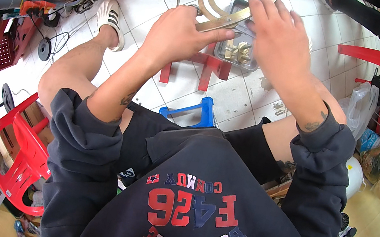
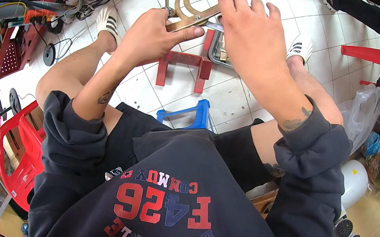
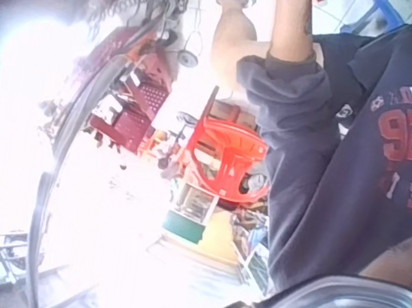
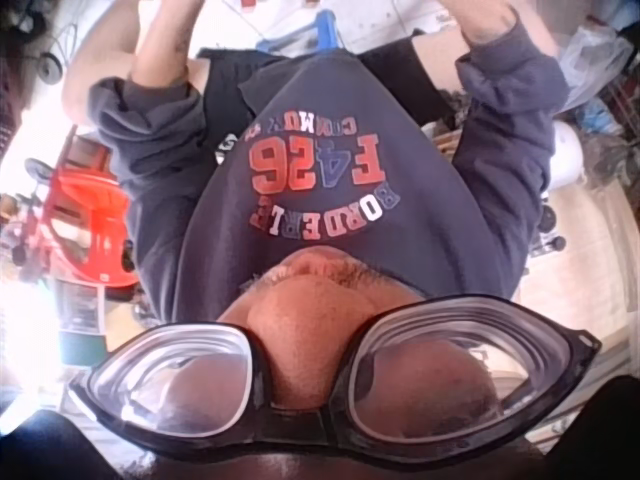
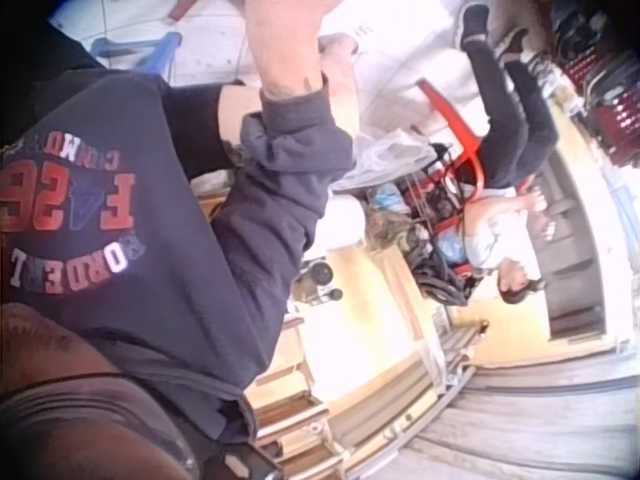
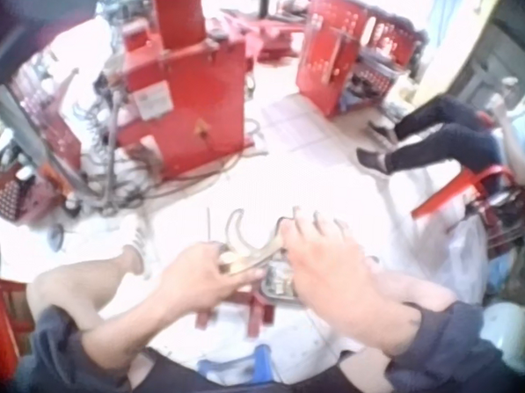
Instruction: The person sits on the floor and uses a wrench to tighten a bolt on a curved metal piece. They then place the metal piece into a red metal jig and continue to tighten the bolt using the wrench.
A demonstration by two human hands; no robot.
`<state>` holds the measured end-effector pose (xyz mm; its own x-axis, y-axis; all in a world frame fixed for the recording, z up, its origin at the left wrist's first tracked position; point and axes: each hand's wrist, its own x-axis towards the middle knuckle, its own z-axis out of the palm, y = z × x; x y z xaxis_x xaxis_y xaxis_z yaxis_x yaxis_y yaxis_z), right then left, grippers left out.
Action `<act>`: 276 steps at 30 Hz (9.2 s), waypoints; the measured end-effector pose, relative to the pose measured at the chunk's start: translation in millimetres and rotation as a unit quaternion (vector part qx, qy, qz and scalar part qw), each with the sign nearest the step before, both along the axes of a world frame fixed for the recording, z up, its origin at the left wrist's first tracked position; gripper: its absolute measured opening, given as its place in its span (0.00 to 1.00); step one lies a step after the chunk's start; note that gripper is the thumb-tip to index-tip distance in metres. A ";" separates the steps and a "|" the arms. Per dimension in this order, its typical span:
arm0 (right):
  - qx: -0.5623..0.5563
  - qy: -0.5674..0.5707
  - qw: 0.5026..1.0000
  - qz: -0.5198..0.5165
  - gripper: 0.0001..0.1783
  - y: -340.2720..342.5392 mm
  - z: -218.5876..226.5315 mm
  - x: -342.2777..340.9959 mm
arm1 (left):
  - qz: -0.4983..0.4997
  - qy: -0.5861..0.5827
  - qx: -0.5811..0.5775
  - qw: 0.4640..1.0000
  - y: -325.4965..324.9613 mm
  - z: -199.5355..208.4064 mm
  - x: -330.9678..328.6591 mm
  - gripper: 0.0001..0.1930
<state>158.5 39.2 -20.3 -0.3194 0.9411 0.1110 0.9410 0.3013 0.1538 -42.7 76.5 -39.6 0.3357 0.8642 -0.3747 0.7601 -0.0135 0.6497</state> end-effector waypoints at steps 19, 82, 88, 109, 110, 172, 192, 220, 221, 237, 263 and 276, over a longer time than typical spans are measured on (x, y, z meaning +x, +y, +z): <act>0.016 0.077 0.991 0.113 0.07 20.7 22.4 -2.7 | -0.055 0.047 0.101 0.992 -11.5 -4.3 -5.4 0.10; -0.298 0.640 0.706 -0.052 0.17 22.8 43.3 33.5 | -0.044 -0.510 -0.372 0.774 -2.1 28.3 -15.8 0.33; -0.307 0.651 0.690 -0.075 0.17 13.4 36.9 27.3 | 0.053 -0.513 -0.225 0.827 -1.4 22.0 -3.9 0.33; -0.151 0.183 0.964 0.123 0.14 34.7 25.0 41.9 | -0.137 -0.352 -0.222 0.899 11.3 23.4 -7.5 0.44; -0.152 0.177 0.964 0.126 0.14 33.3 26.9 41.3 | -0.149 -0.346 -0.235 0.896 12.7 23.5 -10.3 0.44; 0.077 0.347 0.926 0.132 0.08 52.0 -33.2 24.8 | 0.166 -0.625 -0.311 0.696 -36.5 29.0 20.7 0.22; -0.138 0.385 0.911 0.048 0.15 69.9 -32.1 44.2 | 0.132 -0.632 -0.411 0.644 -5.1 6.5 -12.2 0.23; -0.241 0.231 0.816 -0.472 0.25 35.6 -368.3 184.0 | 0.263 -0.310 -0.045 0.912 48.2 13.3 -26.7 0.20; -0.243 0.232 0.816 -0.470 0.27 36.2 -372.0 184.5 | 0.255 -0.293 -0.056 0.920 46.5 14.0 -21.2 0.20; -0.155 0.151 0.916 -0.338 0.30 29.5 -388.4 173.7 | 0.212 -0.268 -0.041 0.939 25.2 13.6 -21.1 0.17; 0.125 -0.063 0.986 -0.096 0.10 115.5 -50.5 146.7 | -0.053 -0.396 0.229 0.888 -166.6 138.9 134.3 0.18; 0.223 0.736 0.419 -0.482 0.25 86.7 -60.1 228.5 | -0.130 -0.568 0.029 0.812 -260.3 158.6 83.5 0.12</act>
